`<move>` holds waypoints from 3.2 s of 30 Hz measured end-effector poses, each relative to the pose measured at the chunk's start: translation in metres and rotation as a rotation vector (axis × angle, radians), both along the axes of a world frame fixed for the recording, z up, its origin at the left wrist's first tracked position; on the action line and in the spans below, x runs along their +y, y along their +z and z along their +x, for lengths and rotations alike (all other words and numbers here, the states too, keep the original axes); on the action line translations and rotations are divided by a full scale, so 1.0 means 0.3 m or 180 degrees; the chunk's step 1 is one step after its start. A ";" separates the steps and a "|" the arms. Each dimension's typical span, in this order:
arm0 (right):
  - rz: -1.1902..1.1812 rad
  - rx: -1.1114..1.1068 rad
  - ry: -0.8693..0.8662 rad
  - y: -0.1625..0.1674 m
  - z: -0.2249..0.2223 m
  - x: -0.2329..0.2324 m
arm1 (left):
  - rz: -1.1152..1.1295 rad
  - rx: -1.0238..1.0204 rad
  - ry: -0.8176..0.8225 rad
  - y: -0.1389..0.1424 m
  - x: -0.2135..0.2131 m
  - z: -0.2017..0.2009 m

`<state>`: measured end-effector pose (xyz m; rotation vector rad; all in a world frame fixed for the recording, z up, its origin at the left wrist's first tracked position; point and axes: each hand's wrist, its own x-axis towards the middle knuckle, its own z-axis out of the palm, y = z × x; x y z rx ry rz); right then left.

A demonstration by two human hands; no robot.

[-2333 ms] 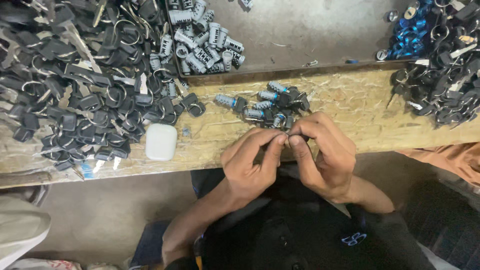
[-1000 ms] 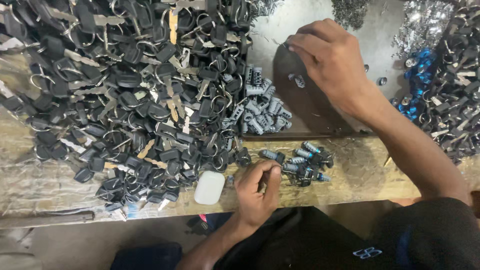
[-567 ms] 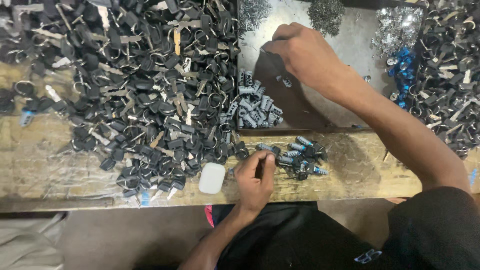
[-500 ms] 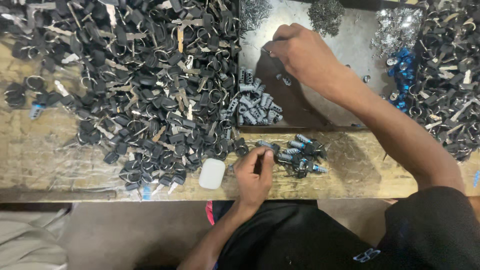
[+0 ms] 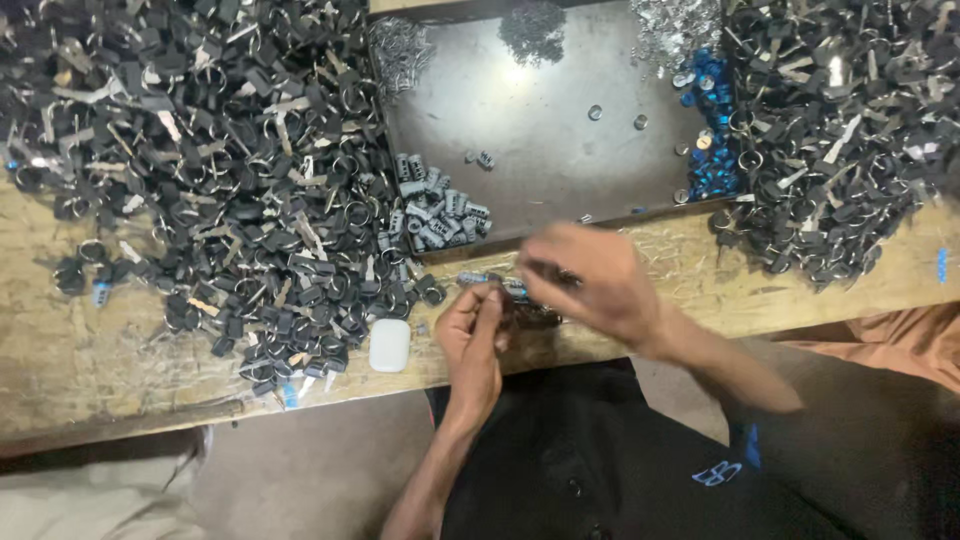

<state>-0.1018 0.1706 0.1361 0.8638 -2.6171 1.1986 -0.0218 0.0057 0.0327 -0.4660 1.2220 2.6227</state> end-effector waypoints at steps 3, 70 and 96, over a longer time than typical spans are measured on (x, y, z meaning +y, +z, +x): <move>-0.0188 0.0229 -0.0586 -0.005 0.163 -0.007 | 0.0625 -0.0019 -0.0411 0.060 0.057 -0.017; 0.0619 -0.0852 -0.0826 -0.070 -0.033 0.083 | 0.0142 -0.0243 -0.0775 0.191 -0.096 0.020; -0.1229 -0.1905 -0.0782 -0.013 0.449 0.132 | -0.1618 0.0394 -0.1792 0.315 -0.010 0.071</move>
